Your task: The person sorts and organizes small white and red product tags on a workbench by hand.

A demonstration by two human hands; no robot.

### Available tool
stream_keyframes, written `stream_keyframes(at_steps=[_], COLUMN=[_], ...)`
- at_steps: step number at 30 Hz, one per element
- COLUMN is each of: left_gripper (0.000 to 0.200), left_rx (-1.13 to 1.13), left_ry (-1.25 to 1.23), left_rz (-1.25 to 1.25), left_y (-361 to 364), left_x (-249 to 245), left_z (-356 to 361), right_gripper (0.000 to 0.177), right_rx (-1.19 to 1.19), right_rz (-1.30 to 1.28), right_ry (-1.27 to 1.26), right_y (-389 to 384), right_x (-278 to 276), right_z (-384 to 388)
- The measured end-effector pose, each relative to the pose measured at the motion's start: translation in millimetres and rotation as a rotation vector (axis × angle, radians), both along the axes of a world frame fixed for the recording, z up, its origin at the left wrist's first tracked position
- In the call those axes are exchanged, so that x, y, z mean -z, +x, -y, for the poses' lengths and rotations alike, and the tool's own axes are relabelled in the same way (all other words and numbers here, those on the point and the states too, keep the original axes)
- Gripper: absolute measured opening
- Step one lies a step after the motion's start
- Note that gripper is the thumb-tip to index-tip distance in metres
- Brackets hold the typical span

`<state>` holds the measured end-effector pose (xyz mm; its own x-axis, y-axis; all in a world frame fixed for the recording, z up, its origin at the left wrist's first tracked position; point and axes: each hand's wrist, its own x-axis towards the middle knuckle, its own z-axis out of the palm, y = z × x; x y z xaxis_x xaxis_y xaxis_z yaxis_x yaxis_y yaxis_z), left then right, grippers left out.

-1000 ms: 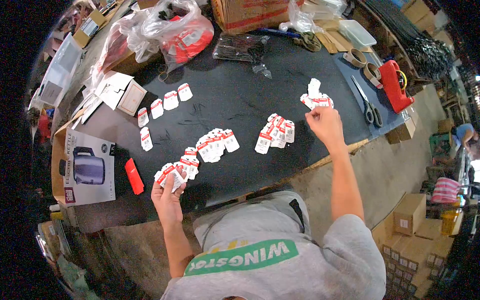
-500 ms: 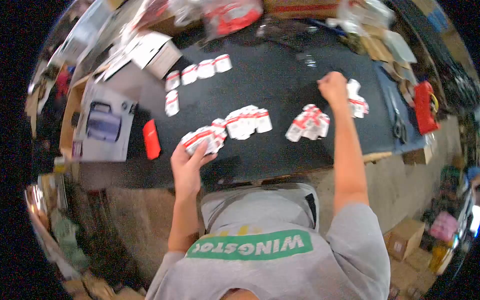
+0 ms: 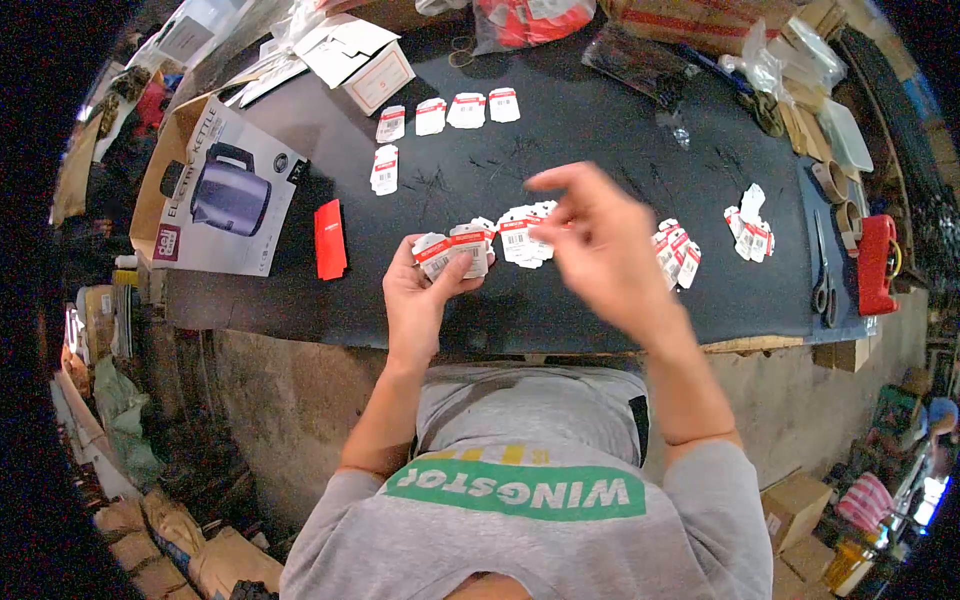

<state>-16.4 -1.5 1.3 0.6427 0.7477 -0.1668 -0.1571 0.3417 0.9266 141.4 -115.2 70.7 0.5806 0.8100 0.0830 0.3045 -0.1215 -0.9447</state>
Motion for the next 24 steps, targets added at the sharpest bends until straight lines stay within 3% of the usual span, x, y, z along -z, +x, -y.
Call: stream_keyframes(at_steps=[2,5,16,18,19,20,21,22,24], left_gripper=[0.022,0.022,0.009,0.013,0.013,0.013,0.013,0.013,0.029], left_rx=[-0.013,-0.032,-0.085,-0.053,-0.055,-0.089,-0.122,-0.124,-0.185], left_ry=[0.042,0.090,0.263,0.454,0.453,0.640,0.827,0.828,1.035], left_rz=[0.007,0.019,0.059,-0.070,-0.070,-0.115,-0.160,-0.161,-0.156], left_y=[-0.2,-3.9,-9.9,-14.6,-17.3,-20.0,-22.8,-25.5,-31.0], left_x=[-1.1,-1.8,9.6,12.8,11.6,9.1,7.8,9.0,12.6], left_z=[1.5,1.3,4.6,1.5,0.4,-0.6,-2.2,-4.3,-8.5], right_gripper=[0.043,0.047,0.039,0.036,0.029,0.023,0.023,0.019,0.016], right_rx=[-0.095,-0.140,-0.137,-0.127,-0.167,-0.208,-0.210,-0.281,-0.351], right_rz=[-0.006,-0.116,-0.204,-0.196,-0.311,-0.425,-0.425,-0.540,-0.656], right_ry=[-0.013,0.008,0.016,-0.003,-0.074,-0.146,-0.146,-0.092,-0.037], right_y=[-17.8,-29.0,-33.6,-31.6,-29.3,-27.6,-27.1,-26.8,-24.8], right_x=[10.1,21.5,30.1,29.7,29.8,30.0,31.4,33.7,33.3], right_z=[-14.3,-27.2,-37.5,-37.3,-37.7,-38.6,-39.7,-41.0,-45.1])
